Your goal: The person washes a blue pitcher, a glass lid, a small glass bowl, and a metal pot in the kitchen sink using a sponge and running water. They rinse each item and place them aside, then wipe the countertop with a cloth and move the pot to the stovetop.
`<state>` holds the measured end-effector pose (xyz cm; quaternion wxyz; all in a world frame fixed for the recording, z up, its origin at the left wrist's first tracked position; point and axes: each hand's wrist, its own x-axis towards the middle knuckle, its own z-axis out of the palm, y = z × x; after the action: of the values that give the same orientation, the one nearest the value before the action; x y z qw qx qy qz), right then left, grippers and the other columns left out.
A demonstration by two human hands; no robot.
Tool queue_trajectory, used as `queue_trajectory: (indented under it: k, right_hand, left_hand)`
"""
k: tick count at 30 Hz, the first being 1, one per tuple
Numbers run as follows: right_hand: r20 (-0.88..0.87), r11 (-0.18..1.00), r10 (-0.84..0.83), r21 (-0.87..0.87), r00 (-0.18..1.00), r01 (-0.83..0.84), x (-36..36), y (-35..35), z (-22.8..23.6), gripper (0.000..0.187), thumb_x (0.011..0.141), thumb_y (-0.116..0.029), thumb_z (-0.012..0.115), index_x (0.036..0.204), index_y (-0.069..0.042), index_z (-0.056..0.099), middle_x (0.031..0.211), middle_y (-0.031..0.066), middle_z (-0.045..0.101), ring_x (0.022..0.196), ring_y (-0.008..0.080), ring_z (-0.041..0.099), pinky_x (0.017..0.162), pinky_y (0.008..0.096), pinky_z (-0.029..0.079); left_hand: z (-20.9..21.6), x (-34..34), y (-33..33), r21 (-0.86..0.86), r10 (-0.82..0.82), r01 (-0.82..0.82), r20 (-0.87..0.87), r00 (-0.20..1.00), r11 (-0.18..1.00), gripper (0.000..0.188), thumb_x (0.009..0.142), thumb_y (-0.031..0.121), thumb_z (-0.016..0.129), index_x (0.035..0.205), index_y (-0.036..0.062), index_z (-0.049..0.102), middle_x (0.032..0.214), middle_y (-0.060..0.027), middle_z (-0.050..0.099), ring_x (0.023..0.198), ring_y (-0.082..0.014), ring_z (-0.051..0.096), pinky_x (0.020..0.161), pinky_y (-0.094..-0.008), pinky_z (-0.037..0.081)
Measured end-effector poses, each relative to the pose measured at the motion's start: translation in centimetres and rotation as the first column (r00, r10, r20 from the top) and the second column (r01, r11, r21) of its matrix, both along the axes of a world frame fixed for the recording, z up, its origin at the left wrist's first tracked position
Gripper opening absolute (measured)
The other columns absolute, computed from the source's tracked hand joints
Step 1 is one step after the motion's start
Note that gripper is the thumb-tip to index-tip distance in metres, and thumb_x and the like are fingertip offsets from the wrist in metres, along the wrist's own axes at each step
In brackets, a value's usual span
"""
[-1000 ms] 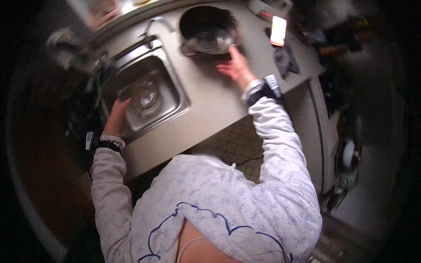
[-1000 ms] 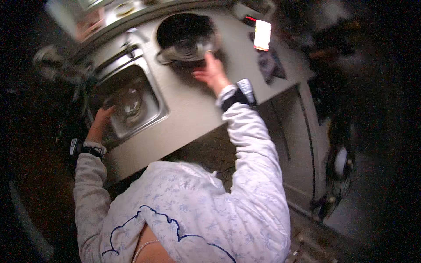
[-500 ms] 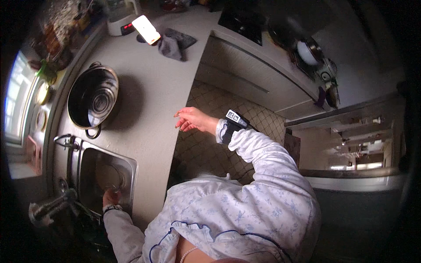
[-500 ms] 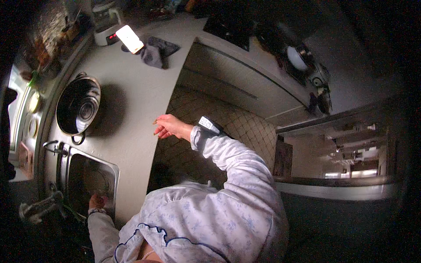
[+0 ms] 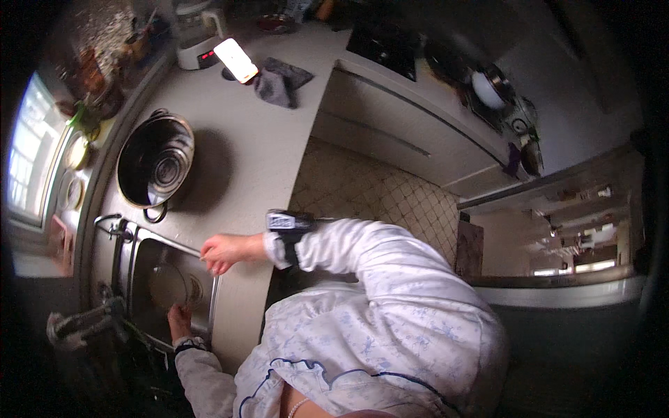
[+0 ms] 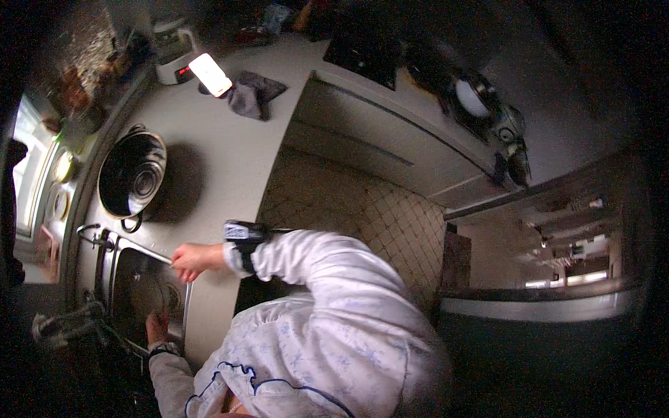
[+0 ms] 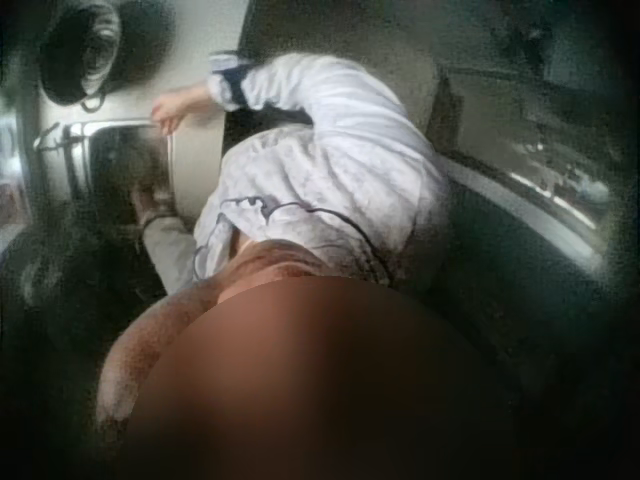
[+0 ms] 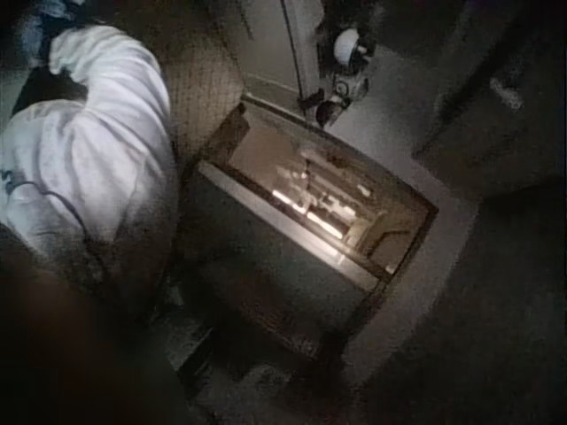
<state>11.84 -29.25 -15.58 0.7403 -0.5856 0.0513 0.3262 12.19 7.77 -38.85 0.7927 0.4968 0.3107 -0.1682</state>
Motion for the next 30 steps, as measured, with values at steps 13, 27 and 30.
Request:
queue_trajectory:
  k: [13,27,30]
  right_hand:
    - [-0.257,0.994,-0.02,0.102,0.966,0.048,5.2,14.9,-12.1,0.031,0.077,-0.02,0.058,0.101,-0.001,0.05,0.092,0.0163,0.057,0.084,0.0279,0.06,0.06,0.0458,0.051]
    - [-0.15,0.977,-0.138,0.14,0.979,0.159,4.1,13.7,-2.6,0.053,0.074,0.001,0.05,0.121,-0.011,0.03,0.109,0.0153,0.046,0.089,0.0326,0.057,0.073,0.0383,0.054]
    - [-0.081,0.92,-0.355,0.149,0.931,0.363,3.6,14.2,-2.8,0.055,0.073,0.006,0.052,0.121,-0.01,0.03,0.104,0.0115,0.047,0.087,0.0276,0.058,0.064,0.0368,0.056]
  left_hand:
    - [8.7,-1.7,-6.4,-0.262,0.123,-0.084,0.134,0.983,0.961,0.028,0.084,0.022,0.055,0.101,-0.0004,0.059,0.095,-0.0114,0.062,0.082,-0.0242,0.061,0.075,-0.0355,0.053]
    - [16.0,-0.7,-10.6,0.067,0.235,-0.262,0.273,0.933,0.963,0.01,0.079,0.014,0.056,0.085,0.0061,0.056,0.068,-0.0049,0.059,0.051,-0.0138,0.054,0.044,-0.0281,0.047]
    - [17.3,-1.1,-10.8,-0.281,0.4,-0.376,0.031,0.916,0.883,0.012,0.077,0.013,0.059,0.086,0.0061,0.056,0.065,-0.0052,0.057,0.047,-0.0155,0.053,0.041,-0.0289,0.043]
